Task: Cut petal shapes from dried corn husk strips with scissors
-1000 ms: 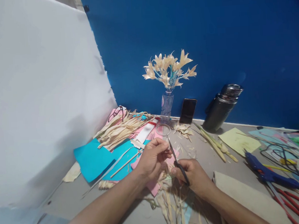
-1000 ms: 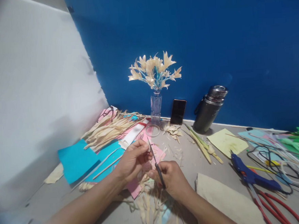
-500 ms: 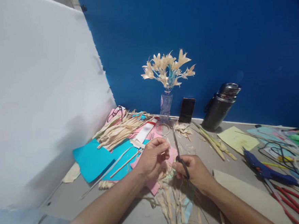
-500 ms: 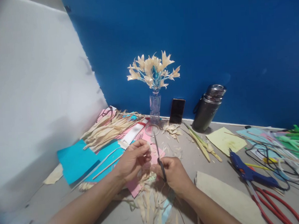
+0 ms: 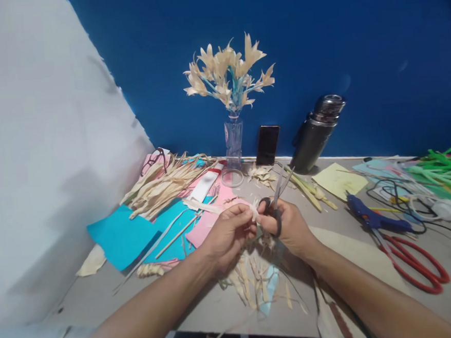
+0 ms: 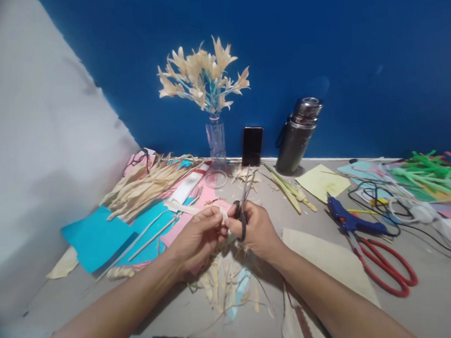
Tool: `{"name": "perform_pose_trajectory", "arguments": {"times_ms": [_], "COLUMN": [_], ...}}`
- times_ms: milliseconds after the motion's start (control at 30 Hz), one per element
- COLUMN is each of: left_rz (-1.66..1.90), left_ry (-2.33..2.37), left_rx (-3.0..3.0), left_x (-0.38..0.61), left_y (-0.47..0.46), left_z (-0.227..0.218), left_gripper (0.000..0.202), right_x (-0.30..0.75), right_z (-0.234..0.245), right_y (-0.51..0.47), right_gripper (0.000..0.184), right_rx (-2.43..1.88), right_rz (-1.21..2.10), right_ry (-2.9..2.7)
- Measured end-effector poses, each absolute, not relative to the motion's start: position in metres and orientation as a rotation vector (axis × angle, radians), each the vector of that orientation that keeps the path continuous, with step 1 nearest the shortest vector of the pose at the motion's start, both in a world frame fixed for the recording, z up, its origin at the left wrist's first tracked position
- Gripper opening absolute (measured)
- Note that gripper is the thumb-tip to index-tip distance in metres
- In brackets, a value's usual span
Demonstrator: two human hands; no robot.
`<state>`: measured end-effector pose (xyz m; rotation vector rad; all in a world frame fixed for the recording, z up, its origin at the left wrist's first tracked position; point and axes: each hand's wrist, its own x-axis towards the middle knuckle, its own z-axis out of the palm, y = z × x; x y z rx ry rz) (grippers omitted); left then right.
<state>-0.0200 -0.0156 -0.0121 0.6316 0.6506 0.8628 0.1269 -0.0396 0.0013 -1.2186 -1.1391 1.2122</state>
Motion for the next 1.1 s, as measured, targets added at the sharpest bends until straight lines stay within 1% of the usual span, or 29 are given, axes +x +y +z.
{"name": "perform_pose_trajectory", "arguments": {"times_ms": [167, 367, 467, 567, 700, 933, 1100], "left_rz": [0.875, 0.909, 0.957, 1.018, 1.116, 1.132, 1.128], "left_ry": [0.667, 0.734, 0.718, 0.718, 0.737, 0.721, 0.724], "left_rx": [0.673, 0.757, 0.703, 0.691, 0.700, 0.649, 0.663], "left_x": [-0.020, -0.019, -0.022, -0.026, -0.030, -0.029, -0.029], "left_y": [-0.017, -0.017, -0.014, -0.010, -0.007, -0.007, -0.008], "left_z": [-0.011, -0.012, -0.008, 0.000, 0.006, 0.005, 0.007], "left_gripper": [0.021, 0.019, 0.019, 0.021, 0.021, 0.022, 0.021], "right_x": [0.130, 0.132, 0.134, 0.136, 0.133, 0.125, 0.125], "right_z": [0.001, -0.001, -0.003, -0.007, -0.013, -0.024, -0.031], "right_y": [-0.038, -0.036, -0.035, -0.037, -0.041, -0.043, -0.042], "right_gripper": [0.027, 0.033, 0.033, 0.041, 0.052, 0.056, 0.056], "right_rx": [-1.216, -1.253, -1.218, -1.162, -1.112, -1.127, -1.167], "right_rz": [1.196, 1.206, 1.299, 1.444, 1.522, 1.454, 1.482], "right_ry": [-1.145, -1.179, -1.294, -1.470, -1.586, -1.638, -1.590]}}
